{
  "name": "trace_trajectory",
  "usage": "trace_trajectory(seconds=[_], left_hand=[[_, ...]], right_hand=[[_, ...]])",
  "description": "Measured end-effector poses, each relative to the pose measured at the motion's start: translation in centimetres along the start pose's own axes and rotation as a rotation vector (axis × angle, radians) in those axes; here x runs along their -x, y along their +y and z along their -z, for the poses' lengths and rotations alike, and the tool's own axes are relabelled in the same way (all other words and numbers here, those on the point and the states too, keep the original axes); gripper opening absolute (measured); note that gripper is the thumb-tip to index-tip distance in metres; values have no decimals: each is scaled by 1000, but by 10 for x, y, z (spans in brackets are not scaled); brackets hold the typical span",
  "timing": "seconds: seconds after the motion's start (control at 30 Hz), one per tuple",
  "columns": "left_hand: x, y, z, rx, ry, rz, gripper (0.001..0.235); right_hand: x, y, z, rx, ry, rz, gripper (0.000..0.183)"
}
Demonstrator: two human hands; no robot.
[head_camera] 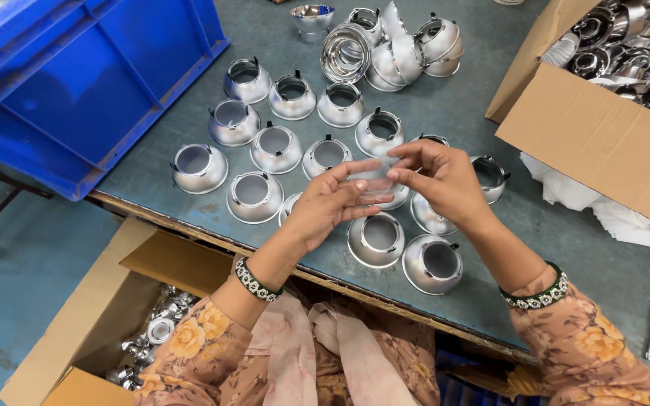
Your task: The person assembles multiple silver metal light fixture housings by inserting small circular plastic diffusers into each unit. They use a screwdriver to adjust internal components and arrange the finished units on the table.
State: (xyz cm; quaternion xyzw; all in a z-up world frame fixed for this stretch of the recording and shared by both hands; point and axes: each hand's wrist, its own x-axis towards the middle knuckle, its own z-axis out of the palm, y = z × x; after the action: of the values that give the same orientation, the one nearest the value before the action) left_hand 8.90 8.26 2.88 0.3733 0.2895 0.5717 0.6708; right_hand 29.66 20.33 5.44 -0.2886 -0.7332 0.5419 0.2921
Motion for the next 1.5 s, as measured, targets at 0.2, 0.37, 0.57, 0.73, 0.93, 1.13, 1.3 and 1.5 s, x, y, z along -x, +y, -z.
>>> trace_trajectory(seconds=[0.2, 0.37, 0.57, 0.73, 0.93, 1.13, 1.3, 1.5], left_hand=[[1, -2, 17, 33, 104, -114, 39], [16, 11, 45, 183, 374, -131, 25], [21, 6, 50, -18, 370, -136, 19], [9, 1, 39, -254, 298, -111, 11], [6, 11, 27, -1058, 377, -347, 18], [-4, 26, 29, -1272, 347, -297, 26], [-19, 11, 24, -1484, 287, -216, 26], [-33, -8, 21, -1646, 243, -293, 34]], right_hand=[[-1, 6, 20, -39, 158, 49, 18], [-8, 23, 25, -31, 230, 33, 36], [-15, 49, 15, 321, 229, 156, 13], [-13, 54, 13, 44, 196, 5, 17], [-4, 48, 14, 41, 170, -98, 18], [0, 42, 10, 172, 194, -184, 16], [-1, 40, 8, 94, 179, -146, 15], [-1, 33, 7, 113, 173, -222, 14]])
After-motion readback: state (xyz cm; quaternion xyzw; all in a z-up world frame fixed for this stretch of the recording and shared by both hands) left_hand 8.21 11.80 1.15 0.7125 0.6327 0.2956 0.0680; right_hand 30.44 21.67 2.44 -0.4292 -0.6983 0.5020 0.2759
